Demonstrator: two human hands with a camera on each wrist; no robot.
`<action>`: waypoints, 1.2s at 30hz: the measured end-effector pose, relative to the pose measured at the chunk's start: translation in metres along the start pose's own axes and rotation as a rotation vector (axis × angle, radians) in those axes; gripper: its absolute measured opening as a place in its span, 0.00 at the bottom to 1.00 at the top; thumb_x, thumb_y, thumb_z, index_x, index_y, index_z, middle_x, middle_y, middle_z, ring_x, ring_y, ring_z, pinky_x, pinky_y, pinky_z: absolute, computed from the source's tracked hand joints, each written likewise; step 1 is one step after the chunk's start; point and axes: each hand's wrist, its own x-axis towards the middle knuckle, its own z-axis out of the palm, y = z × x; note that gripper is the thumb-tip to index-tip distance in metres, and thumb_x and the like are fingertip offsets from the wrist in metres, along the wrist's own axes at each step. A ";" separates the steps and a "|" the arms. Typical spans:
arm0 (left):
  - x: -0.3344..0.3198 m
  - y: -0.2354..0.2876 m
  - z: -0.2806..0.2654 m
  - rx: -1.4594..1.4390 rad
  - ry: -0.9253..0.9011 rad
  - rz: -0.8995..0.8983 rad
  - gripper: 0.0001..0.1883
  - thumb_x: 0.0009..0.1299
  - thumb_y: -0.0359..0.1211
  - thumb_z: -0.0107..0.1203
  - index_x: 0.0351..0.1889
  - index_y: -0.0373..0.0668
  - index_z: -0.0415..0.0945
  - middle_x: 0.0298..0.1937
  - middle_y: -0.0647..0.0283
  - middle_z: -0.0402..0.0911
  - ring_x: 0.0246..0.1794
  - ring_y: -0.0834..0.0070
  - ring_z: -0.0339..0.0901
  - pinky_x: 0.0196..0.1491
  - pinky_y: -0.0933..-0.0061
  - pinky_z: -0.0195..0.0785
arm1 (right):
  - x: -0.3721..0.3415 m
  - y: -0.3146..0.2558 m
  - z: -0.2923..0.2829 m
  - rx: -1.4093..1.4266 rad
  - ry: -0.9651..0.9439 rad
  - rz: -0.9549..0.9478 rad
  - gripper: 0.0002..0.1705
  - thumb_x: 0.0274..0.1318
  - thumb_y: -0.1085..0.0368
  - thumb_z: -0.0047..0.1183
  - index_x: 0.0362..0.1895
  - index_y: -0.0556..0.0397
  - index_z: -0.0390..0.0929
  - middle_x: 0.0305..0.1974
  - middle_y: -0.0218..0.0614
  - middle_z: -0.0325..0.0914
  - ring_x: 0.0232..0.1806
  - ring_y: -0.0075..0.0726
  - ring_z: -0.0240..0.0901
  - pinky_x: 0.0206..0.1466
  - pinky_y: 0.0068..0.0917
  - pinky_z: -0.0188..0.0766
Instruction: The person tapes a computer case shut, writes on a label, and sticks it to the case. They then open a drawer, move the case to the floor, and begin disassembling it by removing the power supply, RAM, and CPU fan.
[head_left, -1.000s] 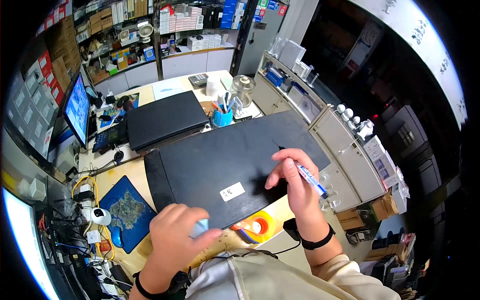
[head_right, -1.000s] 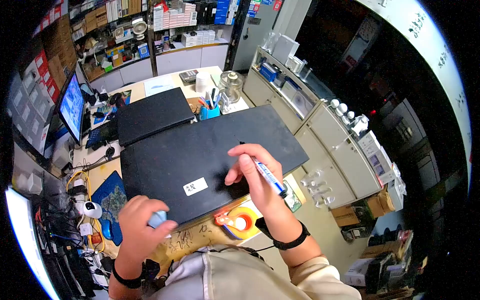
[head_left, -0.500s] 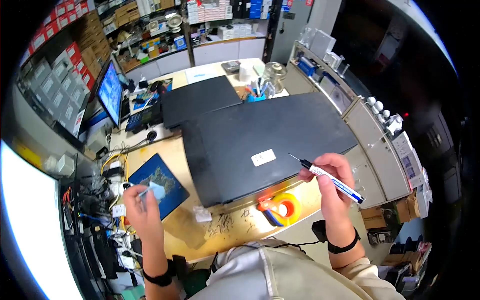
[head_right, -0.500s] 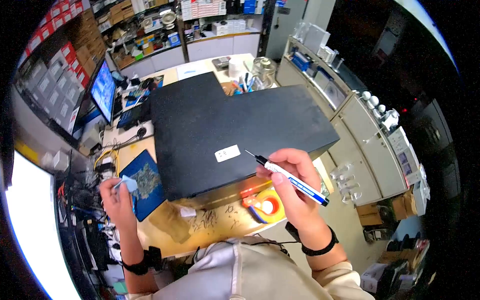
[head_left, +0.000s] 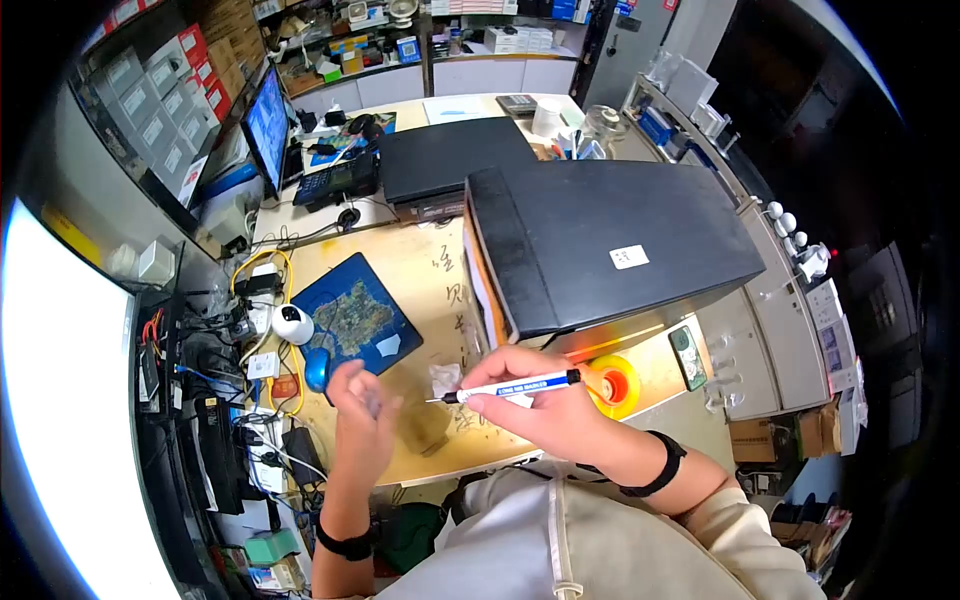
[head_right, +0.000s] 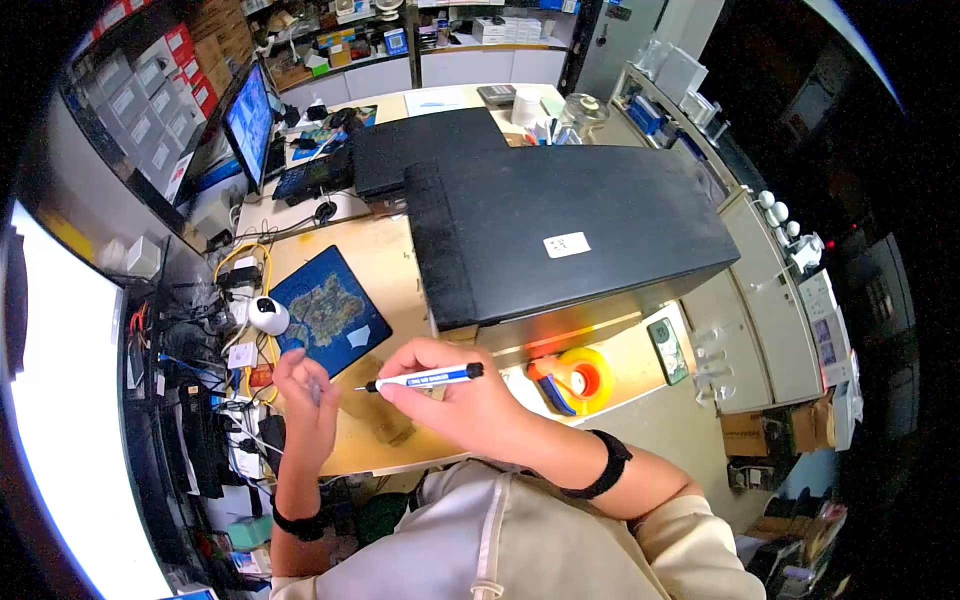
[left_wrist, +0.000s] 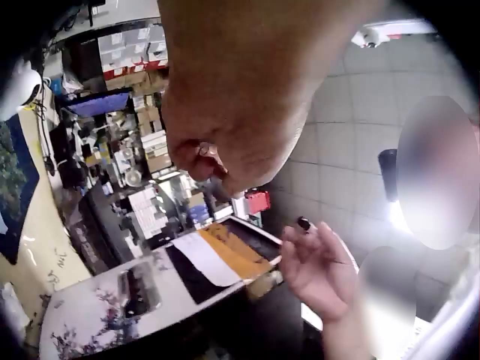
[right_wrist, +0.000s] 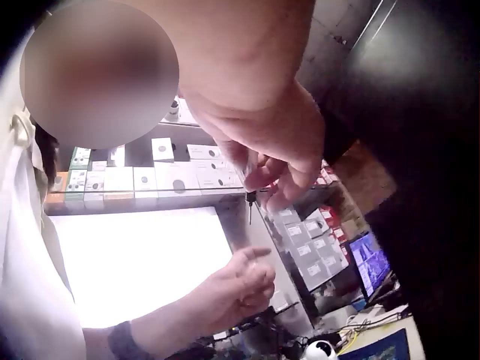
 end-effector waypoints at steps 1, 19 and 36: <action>-0.006 0.007 -0.004 -0.041 -0.037 0.024 0.31 0.61 0.18 0.52 0.58 0.38 0.46 0.36 0.63 0.62 0.35 0.76 0.64 0.40 0.77 0.62 | 0.003 0.001 0.007 0.014 -0.025 -0.013 0.07 0.53 0.70 0.56 0.36 0.57 0.75 0.35 0.29 0.76 0.33 0.15 0.68 0.35 0.15 0.65; -0.034 0.003 -0.023 -0.145 0.066 0.104 0.17 0.63 0.35 0.54 0.42 0.32 0.65 0.29 0.57 0.70 0.27 0.73 0.70 0.31 0.77 0.63 | 0.024 0.005 0.064 -0.037 -0.198 0.043 0.09 0.50 0.66 0.59 0.29 0.55 0.71 0.25 0.29 0.69 0.28 0.21 0.61 0.30 0.22 0.59; -0.016 -0.061 -0.029 0.311 0.141 0.246 0.15 0.66 0.44 0.48 0.41 0.42 0.70 0.26 0.53 0.72 0.24 0.52 0.70 0.26 0.60 0.62 | 0.032 0.035 0.084 0.172 -0.119 0.146 0.10 0.54 0.70 0.54 0.38 0.57 0.68 0.33 0.32 0.76 0.34 0.20 0.72 0.36 0.19 0.67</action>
